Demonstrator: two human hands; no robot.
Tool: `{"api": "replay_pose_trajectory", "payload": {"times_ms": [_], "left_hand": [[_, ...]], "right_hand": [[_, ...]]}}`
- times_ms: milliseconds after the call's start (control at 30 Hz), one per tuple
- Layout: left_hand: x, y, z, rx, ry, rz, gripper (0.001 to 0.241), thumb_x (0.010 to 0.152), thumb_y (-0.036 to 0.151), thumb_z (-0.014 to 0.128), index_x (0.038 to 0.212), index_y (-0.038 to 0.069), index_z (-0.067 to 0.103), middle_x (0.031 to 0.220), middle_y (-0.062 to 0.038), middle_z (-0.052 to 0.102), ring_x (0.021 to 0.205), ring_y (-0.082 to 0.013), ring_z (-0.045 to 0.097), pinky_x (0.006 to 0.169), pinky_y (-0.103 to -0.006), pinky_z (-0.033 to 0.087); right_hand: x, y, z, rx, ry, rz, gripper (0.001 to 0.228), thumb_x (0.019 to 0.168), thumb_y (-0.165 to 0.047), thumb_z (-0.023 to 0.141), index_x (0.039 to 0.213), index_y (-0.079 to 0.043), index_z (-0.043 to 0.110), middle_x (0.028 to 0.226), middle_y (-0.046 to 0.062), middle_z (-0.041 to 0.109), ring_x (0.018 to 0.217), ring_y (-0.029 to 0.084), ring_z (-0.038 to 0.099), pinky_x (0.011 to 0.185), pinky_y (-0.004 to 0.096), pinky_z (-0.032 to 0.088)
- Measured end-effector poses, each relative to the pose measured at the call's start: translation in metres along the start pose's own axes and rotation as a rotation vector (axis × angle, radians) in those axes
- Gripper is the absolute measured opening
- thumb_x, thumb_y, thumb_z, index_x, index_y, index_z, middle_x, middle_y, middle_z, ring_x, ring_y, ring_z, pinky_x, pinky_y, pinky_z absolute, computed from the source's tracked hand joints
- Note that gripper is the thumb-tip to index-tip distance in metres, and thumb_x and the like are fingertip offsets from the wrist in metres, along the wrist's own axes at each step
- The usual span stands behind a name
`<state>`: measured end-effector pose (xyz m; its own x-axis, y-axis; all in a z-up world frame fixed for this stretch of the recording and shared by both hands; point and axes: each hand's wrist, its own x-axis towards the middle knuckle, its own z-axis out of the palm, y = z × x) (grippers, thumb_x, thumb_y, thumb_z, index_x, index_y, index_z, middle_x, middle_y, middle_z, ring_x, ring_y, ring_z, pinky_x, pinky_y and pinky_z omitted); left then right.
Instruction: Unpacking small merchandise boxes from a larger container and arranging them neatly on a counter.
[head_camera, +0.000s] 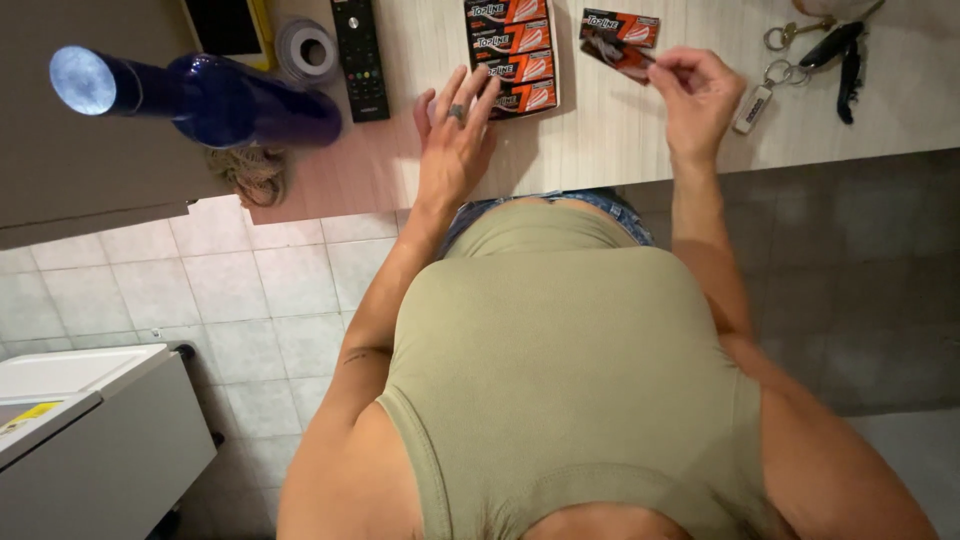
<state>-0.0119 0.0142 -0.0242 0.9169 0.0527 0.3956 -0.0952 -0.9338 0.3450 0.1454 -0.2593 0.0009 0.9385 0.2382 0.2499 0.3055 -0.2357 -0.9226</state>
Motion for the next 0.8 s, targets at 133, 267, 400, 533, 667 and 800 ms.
{"api": "replay_pose_trajectory", "payload": {"times_ms": [133, 267, 400, 533, 667, 800], "left_hand": [[-0.001, 0.006, -0.012, -0.046, -0.124, -0.133, 0.055, 0.111, 0.031, 0.053, 0.161, 0.019, 0.035, 0.167, 0.0, 0.038, 0.157, -0.0224, 0.035, 0.124, -0.0442, 0.02], [-0.002, 0.006, -0.013, 0.022, -0.134, -0.122, 0.062, 0.115, 0.033, 0.065, 0.165, 0.024, 0.029, 0.172, 0.003, 0.031, 0.16, -0.0201, 0.032, 0.125, -0.0423, 0.024], [-0.005, -0.003, 0.0, -0.035, 0.051, 0.044, 0.045, 0.101, 0.005, 0.074, 0.139, 0.017, 0.055, 0.15, -0.003, 0.057, 0.146, -0.0302, 0.044, 0.115, -0.0563, 0.027], [-0.002, 0.0, -0.002, 0.01, 0.035, 0.068, 0.03, 0.099, 0.005, 0.072, 0.127, 0.015, 0.07, 0.141, -0.004, 0.065, 0.139, -0.0299, 0.05, 0.112, -0.0549, 0.025], [-0.005, -0.005, 0.0, -0.048, 0.067, 0.097, 0.041, 0.105, 0.003, 0.067, 0.14, 0.022, 0.056, 0.144, -0.003, 0.065, 0.142, -0.0325, 0.051, 0.116, -0.0547, 0.024], [0.002, -0.006, -0.008, -0.068, 0.014, 0.134, 0.031, 0.1, -0.004, 0.069, 0.127, 0.012, 0.064, 0.139, -0.007, 0.064, 0.136, -0.0347, 0.054, 0.111, -0.0553, 0.026]], "right_hand": [[0.002, -0.014, 0.042, 0.233, -0.187, -0.098, 0.019, 0.093, 0.023, 0.076, 0.105, 0.009, 0.072, 0.098, 0.023, 0.072, 0.087, 0.03, 0.071, 0.082, 0.036, 0.066], [0.008, -0.024, 0.076, 0.024, -0.419, -0.096, 0.011, 0.092, 0.007, 0.084, 0.099, 0.0, 0.08, 0.098, 0.014, 0.075, 0.092, 0.019, 0.069, 0.08, 0.028, 0.054], [0.011, -0.026, 0.08, -0.174, -0.444, -0.185, 0.012, 0.093, 0.002, 0.086, 0.101, -0.005, 0.082, 0.097, 0.007, 0.071, 0.091, 0.021, 0.061, 0.077, 0.033, 0.046], [0.019, -0.024, 0.069, -0.244, -0.318, -0.224, 0.014, 0.091, 0.006, 0.084, 0.101, -0.003, 0.078, 0.108, 0.009, 0.052, 0.099, 0.024, 0.056, 0.085, 0.033, 0.054], [0.038, -0.011, 0.041, -0.642, -0.071, -0.153, 0.037, 0.092, 0.003, 0.092, 0.124, 0.0, 0.073, 0.138, 0.015, 0.054, 0.12, 0.033, 0.058, 0.109, 0.046, 0.043], [0.041, 0.029, 0.017, -0.698, -0.084, -0.283, 0.033, 0.084, -0.002, 0.095, 0.113, -0.006, 0.079, 0.115, 0.016, 0.058, 0.099, 0.037, 0.052, 0.082, 0.048, 0.043]]}}
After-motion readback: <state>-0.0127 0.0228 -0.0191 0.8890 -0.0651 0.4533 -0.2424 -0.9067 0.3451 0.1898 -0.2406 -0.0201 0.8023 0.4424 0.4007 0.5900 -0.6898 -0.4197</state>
